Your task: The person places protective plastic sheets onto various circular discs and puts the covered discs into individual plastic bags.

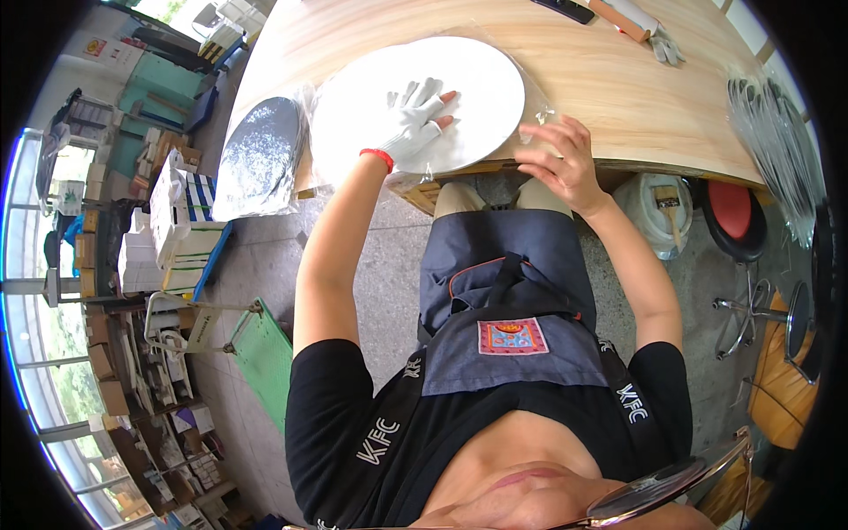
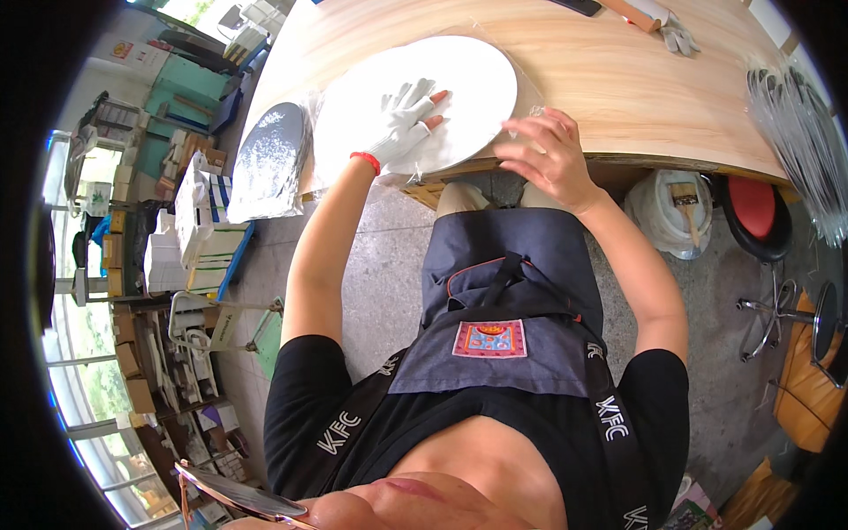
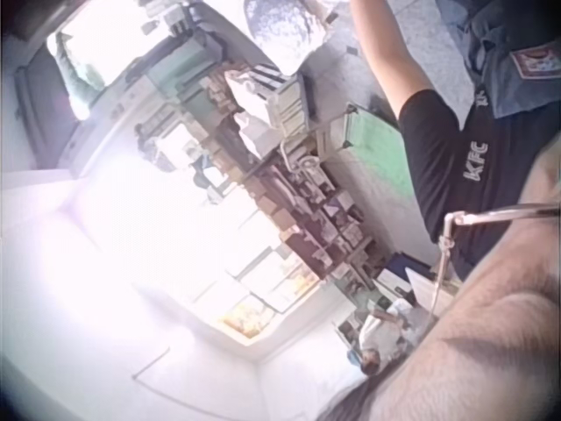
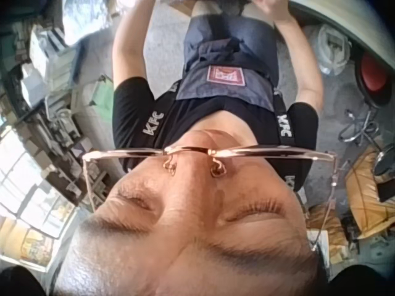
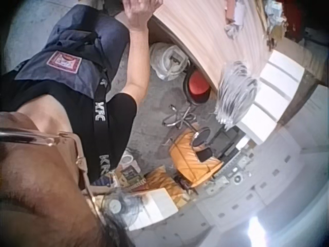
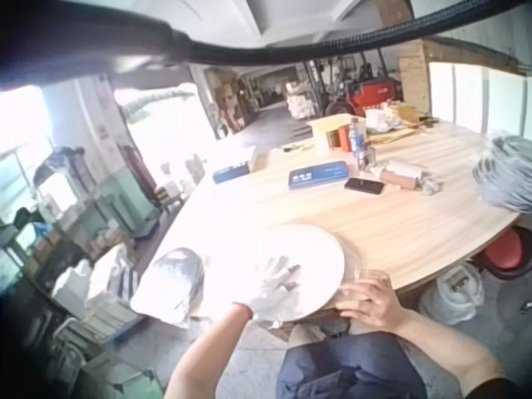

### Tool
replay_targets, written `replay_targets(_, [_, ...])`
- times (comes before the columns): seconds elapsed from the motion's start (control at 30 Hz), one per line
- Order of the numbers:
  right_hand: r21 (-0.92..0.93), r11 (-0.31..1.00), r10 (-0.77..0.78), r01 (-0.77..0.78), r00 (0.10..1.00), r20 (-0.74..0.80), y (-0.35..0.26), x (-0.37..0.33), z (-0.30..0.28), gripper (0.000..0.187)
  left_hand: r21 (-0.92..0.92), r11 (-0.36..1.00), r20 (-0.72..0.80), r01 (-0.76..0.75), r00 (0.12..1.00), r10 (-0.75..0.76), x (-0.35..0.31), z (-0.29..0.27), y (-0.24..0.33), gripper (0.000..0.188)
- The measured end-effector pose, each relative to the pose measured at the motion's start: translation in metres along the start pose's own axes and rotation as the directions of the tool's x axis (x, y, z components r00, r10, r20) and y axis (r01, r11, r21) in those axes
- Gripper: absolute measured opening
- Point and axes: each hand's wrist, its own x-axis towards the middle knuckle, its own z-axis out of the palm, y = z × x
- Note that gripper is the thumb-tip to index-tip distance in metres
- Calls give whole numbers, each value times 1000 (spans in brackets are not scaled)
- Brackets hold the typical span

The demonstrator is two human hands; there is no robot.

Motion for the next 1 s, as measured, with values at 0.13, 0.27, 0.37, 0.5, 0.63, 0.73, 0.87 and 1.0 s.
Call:
replay_targets(0.13, [142,988,38,-60,987,158,-36,46,21,38,-83,996,-27,-23,999,21,0,7,-13,50])
replay_targets(0.27, [37,988,121,-149,905,407,-40,57,74,31,-340,931,-83,-134,990,112,1,-3,-33,48])
replay_targets(0.37, [134,989,4,-54,938,346,-42,49,84,19,12,990,-101,-137,985,138,-12,0,-30,46])
replay_targets(0.5, [133,950,-295,282,951,93,-50,12,65,18,0,996,-148,-94,985,93,-22,8,-29,46])
replay_targets(0.63, [-59,993,-96,104,988,124,-62,9,43,28,35,996,-159,-87,983,91,-20,6,-24,46])
replay_targets(0.73, [107,986,128,-128,992,7,-76,48,46,37,6,996,-164,-85,983,85,-23,8,-27,46])
replay_targets(0.87, [18,982,170,-189,920,353,-94,69,91,27,77,992,-176,-104,978,116,-19,11,-31,45])
replay_targets(1.0, [197,976,-127,96,980,155,-102,48,109,14,39,991,-167,-131,977,135,-17,3,-26,47])
